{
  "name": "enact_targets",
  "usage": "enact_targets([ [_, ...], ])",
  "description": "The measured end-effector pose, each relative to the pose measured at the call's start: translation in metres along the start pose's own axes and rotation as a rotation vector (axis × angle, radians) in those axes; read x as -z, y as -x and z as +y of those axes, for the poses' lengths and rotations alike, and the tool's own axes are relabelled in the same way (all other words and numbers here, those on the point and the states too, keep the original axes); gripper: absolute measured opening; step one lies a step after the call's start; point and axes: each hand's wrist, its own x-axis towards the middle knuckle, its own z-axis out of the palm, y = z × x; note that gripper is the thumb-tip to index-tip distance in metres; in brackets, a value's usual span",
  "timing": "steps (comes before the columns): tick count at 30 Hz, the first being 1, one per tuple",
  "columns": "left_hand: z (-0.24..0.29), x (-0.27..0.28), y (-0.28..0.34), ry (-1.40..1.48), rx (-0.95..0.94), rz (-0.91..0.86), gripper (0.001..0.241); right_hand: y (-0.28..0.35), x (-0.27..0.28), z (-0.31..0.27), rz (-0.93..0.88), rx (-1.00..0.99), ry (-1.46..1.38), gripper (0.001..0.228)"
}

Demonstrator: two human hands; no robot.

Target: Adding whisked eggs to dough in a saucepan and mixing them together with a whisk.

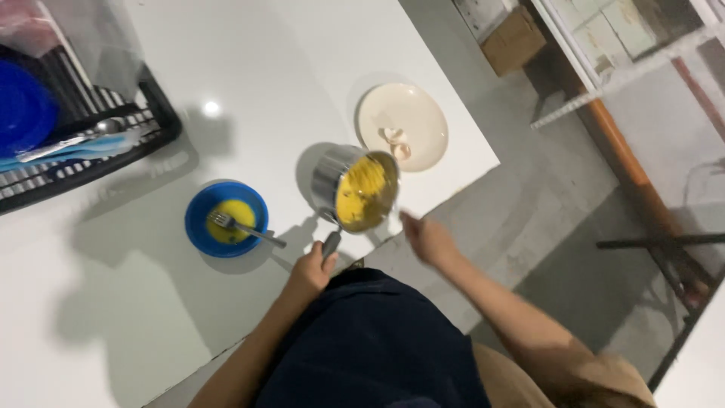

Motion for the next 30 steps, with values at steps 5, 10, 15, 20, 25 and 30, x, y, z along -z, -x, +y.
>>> enact_targets([
  [5,-0.007,-0.027,-0.003,0.012,-0.015,-0.047,0.039,0.033,0.017,-0.056,-0.143,0.071,-0.087,0.043],
  [10,0.011,-0.008,-0.009,0.063,0.035,-0.043,0.040,0.005,0.058,-0.118,-0.099,0.087,0.150,0.046],
  [15,0.020,-0.015,-0.004,0.022,0.089,-0.036,0.041,-0.016,0.021,-0.082,-0.068,0.002,0.433,0.066],
  [20,0.018,-0.031,0.006,-0.029,0.049,-0.027,0.043,-0.021,-0.005,-0.068,-0.083,-0.055,0.538,0.063],
  [25,0.016,-0.031,0.007,-0.025,0.048,0.002,0.044,-0.070,-0.027,-0.012,-0.305,0.038,0.634,0.031],
  [30,0.023,-0.020,0.014,-0.016,0.092,-0.048,0.044,-0.069,0.060,-0.045,-0.628,-0.171,0.301,0.036],
])
